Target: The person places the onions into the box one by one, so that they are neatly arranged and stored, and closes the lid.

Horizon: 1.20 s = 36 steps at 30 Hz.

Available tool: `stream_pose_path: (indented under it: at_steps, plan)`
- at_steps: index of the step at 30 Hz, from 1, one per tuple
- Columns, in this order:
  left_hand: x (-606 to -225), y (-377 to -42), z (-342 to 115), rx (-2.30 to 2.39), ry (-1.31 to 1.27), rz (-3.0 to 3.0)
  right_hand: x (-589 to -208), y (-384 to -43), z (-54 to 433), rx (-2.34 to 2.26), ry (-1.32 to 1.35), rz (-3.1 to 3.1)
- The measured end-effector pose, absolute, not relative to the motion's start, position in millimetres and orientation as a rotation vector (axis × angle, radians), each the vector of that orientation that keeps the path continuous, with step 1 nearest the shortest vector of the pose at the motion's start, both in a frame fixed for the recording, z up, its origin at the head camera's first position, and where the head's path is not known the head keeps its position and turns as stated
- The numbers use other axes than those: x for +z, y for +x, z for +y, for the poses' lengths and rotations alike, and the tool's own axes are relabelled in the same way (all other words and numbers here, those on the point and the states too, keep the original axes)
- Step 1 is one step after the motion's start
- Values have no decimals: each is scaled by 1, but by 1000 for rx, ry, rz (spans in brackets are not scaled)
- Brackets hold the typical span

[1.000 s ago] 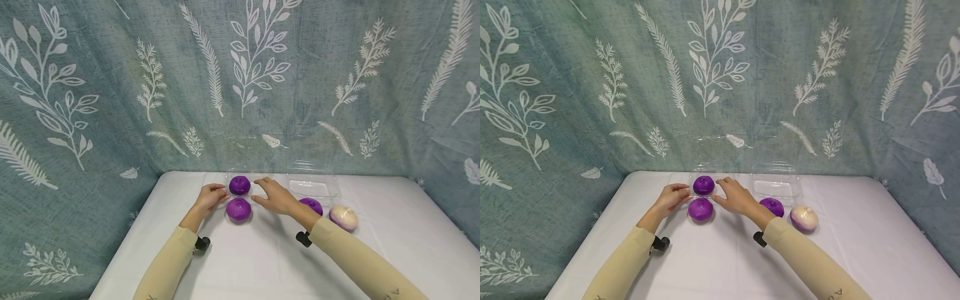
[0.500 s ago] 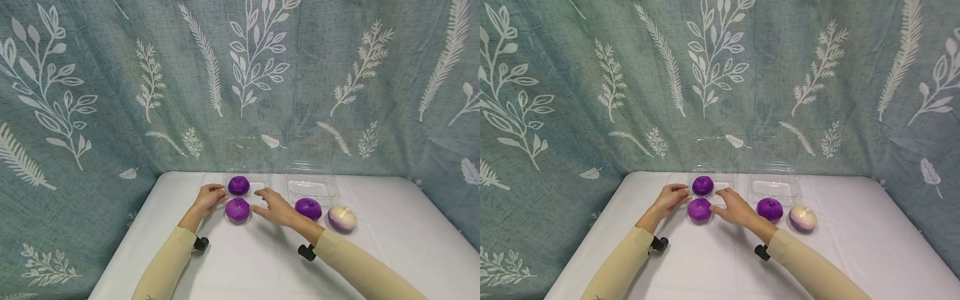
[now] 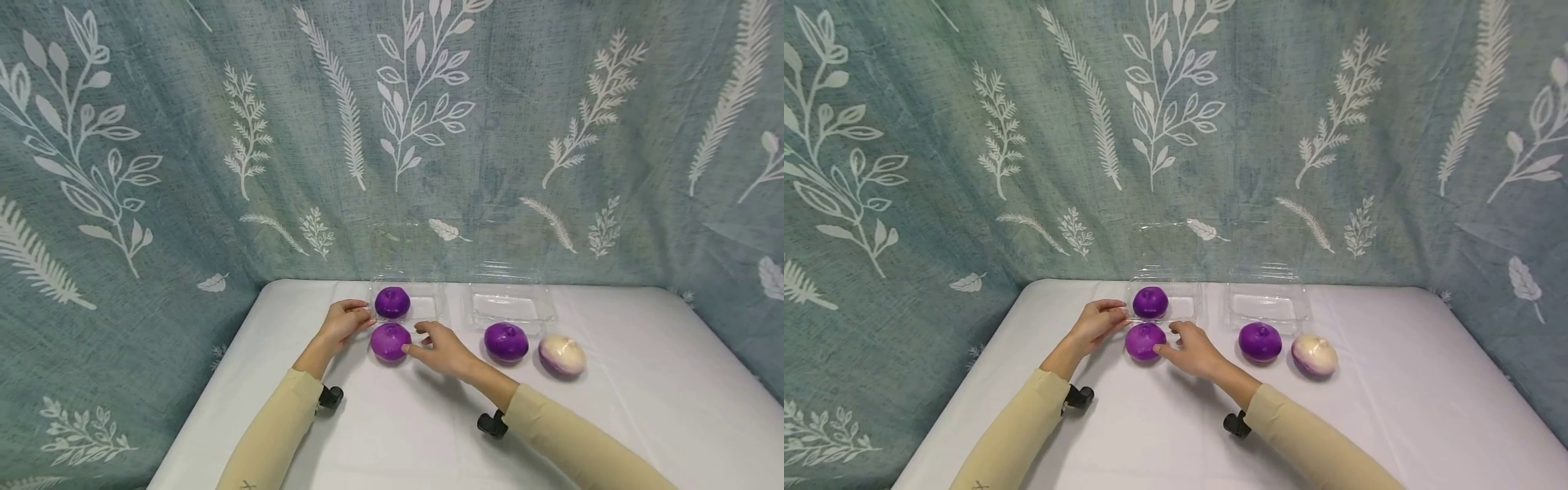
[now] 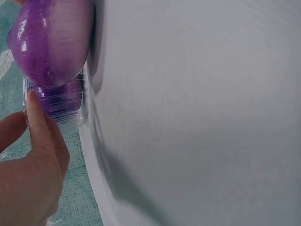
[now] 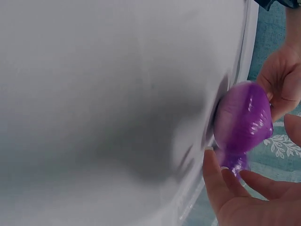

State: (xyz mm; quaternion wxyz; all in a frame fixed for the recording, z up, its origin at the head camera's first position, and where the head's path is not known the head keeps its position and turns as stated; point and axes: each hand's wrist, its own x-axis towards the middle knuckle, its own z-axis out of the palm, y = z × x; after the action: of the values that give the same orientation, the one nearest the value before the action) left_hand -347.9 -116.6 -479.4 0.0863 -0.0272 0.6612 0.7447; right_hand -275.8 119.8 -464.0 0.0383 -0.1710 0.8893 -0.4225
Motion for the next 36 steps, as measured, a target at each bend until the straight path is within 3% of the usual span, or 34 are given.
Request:
stream_pose_path:
  at_steps: [16,36]
  plan:
    - [-475,-348,-116,2219,-54,1990,-477,-283,97,-1502,-398,2627]
    - [-478,-347,-117,2209,-95,1984,-485,-289,83,-1393,-325,2726]
